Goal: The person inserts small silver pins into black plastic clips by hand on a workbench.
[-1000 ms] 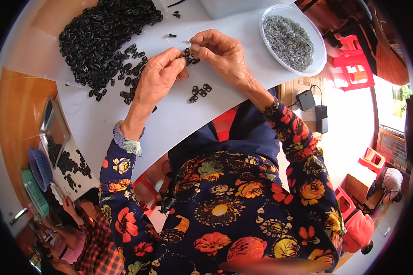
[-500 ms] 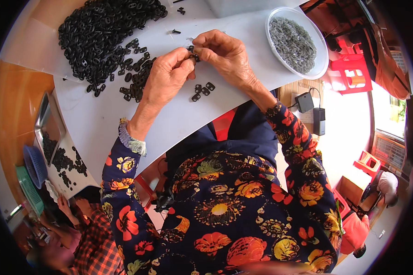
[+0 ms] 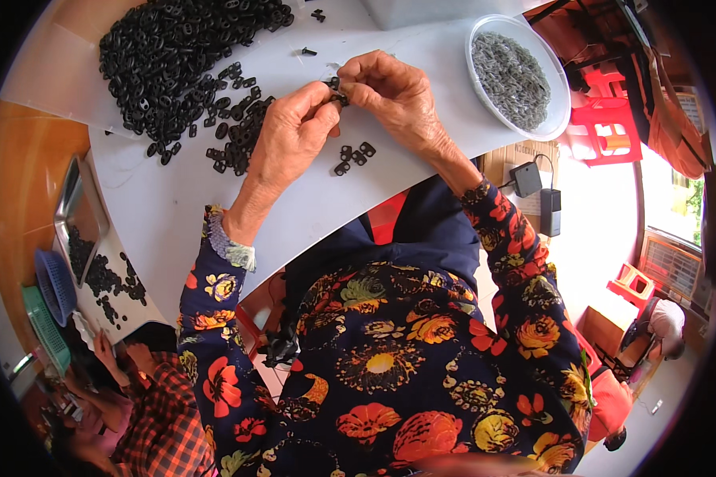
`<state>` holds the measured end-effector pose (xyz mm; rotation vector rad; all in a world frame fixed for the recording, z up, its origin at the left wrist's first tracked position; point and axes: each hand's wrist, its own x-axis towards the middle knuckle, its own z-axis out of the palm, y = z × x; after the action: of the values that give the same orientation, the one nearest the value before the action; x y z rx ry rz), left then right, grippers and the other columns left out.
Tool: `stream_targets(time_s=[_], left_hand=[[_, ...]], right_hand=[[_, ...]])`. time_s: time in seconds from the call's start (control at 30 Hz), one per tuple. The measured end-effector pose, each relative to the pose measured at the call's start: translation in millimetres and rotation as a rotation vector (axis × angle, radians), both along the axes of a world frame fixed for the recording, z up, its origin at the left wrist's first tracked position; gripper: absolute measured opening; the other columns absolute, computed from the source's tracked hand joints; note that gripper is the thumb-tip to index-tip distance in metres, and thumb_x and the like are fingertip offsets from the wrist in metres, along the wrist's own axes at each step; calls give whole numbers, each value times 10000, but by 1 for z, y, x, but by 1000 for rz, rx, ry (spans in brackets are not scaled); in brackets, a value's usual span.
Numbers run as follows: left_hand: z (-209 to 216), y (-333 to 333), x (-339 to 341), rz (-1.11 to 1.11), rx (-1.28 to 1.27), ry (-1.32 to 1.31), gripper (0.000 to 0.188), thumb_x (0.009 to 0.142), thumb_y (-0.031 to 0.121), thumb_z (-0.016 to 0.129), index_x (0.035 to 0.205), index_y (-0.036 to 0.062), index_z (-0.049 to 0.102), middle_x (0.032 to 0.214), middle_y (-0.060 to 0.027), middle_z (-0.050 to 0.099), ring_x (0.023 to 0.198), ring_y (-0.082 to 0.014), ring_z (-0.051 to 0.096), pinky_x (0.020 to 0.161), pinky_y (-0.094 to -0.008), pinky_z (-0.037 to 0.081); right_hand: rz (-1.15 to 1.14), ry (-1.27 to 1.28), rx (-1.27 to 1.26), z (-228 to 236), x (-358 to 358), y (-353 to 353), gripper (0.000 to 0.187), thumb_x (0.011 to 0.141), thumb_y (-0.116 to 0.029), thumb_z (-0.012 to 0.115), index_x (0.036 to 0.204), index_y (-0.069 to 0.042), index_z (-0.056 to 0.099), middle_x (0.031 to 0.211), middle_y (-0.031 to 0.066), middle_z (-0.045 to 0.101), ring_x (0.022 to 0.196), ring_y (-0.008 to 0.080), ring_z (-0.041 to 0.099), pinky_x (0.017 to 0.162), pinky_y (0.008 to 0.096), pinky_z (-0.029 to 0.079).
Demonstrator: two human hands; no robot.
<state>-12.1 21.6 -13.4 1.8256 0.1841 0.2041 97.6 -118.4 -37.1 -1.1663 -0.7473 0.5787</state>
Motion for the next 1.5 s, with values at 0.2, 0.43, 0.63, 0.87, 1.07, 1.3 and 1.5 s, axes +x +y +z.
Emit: stream_targets(time_s=[0.2, 0.43, 0.63, 0.87, 1.07, 1.3, 1.5], left_hand=[[-1, -2, 0, 7, 15, -12, 129, 891, 97, 524, 816, -8, 518, 630, -21, 539, 599, -75, 528, 541, -245, 424], [3, -2, -1, 16, 30, -18, 124, 889, 97, 527, 829, -11, 530, 622, -27, 545, 583, -78, 506, 537, -249, 417], [2, -1, -2, 20, 31, -30, 127, 889, 98, 525, 834, -15, 536, 628, -28, 550, 581, -82, 499, 542, -253, 423], [7, 0, -3, -8, 55, -8, 132, 880, 102, 516, 830, -19, 526, 630, -43, 547, 593, -93, 532, 564, -261, 451], [4, 1, -2, 0, 49, -10, 125, 875, 97, 514, 827, -19, 524, 626, -43, 542, 588, -101, 533, 565, -266, 456], [1, 0, -3, 13, 80, -44, 117, 866, 81, 508, 802, -17, 503, 592, -53, 512, 557, -108, 512, 539, -279, 445], [-12, -6, 0, 97, 167, -159, 113, 860, 70, 504, 793, -19, 484, 580, -86, 500, 511, -120, 484, 507, -291, 428]], right_hand=[[-4, 11, -3, 0, 0, -1, 147, 878, 12, 594, 1025, 28, 594, 915, 18, 620, 869, 80, 580, 815, 246, 488], [-20, 0, -30, 1, -1, -2, 156, 877, 20, 582, 1033, 21, 597, 913, 13, 621, 863, 79, 578, 813, 244, 488], [-39, -13, -43, 2, -1, -1, 148, 877, 10, 593, 1024, 21, 599, 907, 10, 623, 845, 76, 577, 801, 239, 487], [-31, -17, -57, 1, 0, 0, 144, 878, 6, 596, 1021, 25, 598, 909, 14, 623, 830, 74, 577, 794, 238, 489], [-26, -36, -48, 0, -1, 0, 148, 879, 12, 589, 1026, 30, 595, 916, 17, 624, 865, 79, 587, 813, 242, 488], [-1, -42, -47, -2, -2, 2, 157, 879, 19, 587, 1036, 21, 593, 934, 16, 626, 887, 81, 591, 829, 244, 489], [-17, -56, -14, -4, -2, 4, 145, 874, 28, 596, 1017, 6, 591, 921, 7, 625, 879, 66, 594, 821, 234, 490]])
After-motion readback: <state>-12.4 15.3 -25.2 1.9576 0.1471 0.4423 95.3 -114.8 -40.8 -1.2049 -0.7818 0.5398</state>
